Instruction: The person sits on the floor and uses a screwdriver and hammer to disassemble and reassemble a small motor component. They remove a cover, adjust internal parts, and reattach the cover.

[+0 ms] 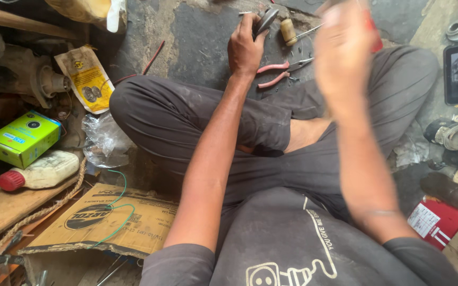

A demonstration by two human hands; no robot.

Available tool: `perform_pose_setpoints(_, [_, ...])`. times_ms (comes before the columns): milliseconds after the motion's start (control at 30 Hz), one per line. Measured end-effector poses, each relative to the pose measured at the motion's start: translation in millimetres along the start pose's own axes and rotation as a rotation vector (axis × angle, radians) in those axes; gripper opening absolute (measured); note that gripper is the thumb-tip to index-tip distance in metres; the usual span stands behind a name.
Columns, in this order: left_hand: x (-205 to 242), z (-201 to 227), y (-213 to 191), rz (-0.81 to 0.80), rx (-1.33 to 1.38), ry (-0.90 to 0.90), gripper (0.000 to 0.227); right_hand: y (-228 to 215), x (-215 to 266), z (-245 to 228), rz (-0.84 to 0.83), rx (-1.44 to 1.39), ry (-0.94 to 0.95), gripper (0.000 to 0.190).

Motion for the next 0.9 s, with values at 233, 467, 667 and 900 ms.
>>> perform_pose_setpoints(233, [-0.5, -1.1, 4.8, -0.027, -0.033, -0.017, 0.028, 31.9, 2.3, 15.4, 0.000, -0.064, -0.089, 0.021])
perform_pose_setpoints(467, [2.5, 2.7, 0.3, -0.001, -0.047, 0.016, 0.032, 44.9, 16.5, 41.1, -0.229, 0.166, 0.031, 0.028])
perform_pose_setpoints(667, [3.6, 3.7, -1.4, -0.040, -0.064, 0.004, 0.026, -18.8, -34.5, -18.2, 0.009, -0.032, 0.048, 0.029])
perform_pose_setpoints(900, [8.4, 6.2, 6.4, -0.022, -0.092, 0.173, 0.030, 54.1, 36.2, 15.4, -0.246, 0.343, -0.229, 0.020])
Point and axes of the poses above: each hand's wrist, its own x-axis away from the middle knuckle, its own y-axis out of the palm, z = x × y, the point moved 6 cm from there along -x, towards the middle knuckle, and after that the axes turned 14 degrees about z, right-handed, at the moved point
